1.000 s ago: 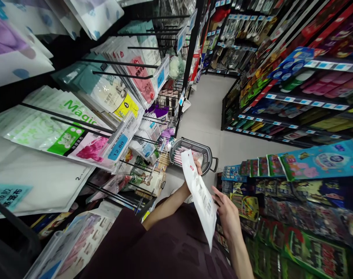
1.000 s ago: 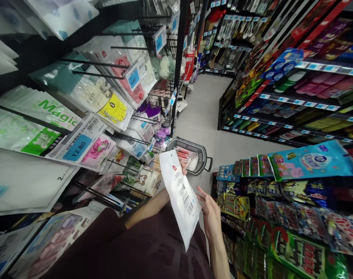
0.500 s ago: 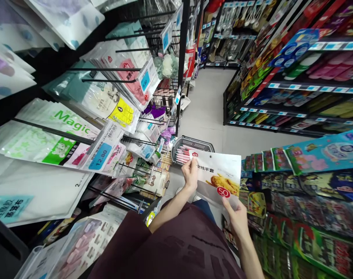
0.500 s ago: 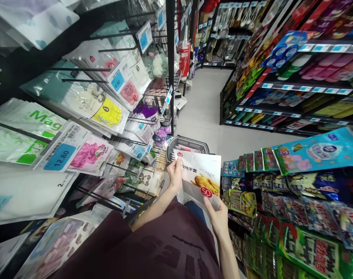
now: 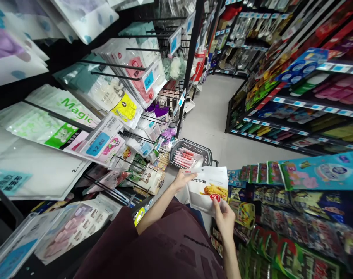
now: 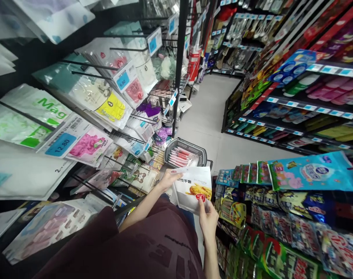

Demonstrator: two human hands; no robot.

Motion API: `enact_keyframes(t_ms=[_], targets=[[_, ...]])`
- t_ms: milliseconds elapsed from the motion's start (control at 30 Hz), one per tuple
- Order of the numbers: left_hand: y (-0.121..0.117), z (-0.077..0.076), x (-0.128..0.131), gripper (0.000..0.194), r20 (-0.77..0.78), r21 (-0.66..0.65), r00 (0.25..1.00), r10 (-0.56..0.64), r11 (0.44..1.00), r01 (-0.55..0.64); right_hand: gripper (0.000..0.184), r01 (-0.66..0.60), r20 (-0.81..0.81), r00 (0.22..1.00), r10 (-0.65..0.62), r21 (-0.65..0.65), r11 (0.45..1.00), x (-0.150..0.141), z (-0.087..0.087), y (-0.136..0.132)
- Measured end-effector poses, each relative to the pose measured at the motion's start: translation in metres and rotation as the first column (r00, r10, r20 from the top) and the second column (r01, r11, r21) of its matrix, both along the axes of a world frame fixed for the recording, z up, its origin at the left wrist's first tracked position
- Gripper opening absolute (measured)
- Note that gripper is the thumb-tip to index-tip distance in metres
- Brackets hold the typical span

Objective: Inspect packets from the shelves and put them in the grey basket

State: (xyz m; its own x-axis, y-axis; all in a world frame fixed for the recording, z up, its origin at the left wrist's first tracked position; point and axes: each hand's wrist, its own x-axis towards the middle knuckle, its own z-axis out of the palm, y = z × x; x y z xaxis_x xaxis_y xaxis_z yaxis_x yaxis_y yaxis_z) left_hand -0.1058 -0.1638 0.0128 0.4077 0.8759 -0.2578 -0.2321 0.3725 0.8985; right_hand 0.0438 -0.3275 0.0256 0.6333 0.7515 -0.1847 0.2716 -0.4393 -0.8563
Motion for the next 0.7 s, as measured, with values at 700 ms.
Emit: enact_keyframes(t_ms=[700], targets=[[-0.007, -0.079, -0.11, 0.035, -0.576, 0.294, 0.642, 0.506, 0.861, -0.415, 0.021, -0.668, 0.552, 0.707, 0.441, 0.32, 0.671, -0.019, 0.24, -0.017]])
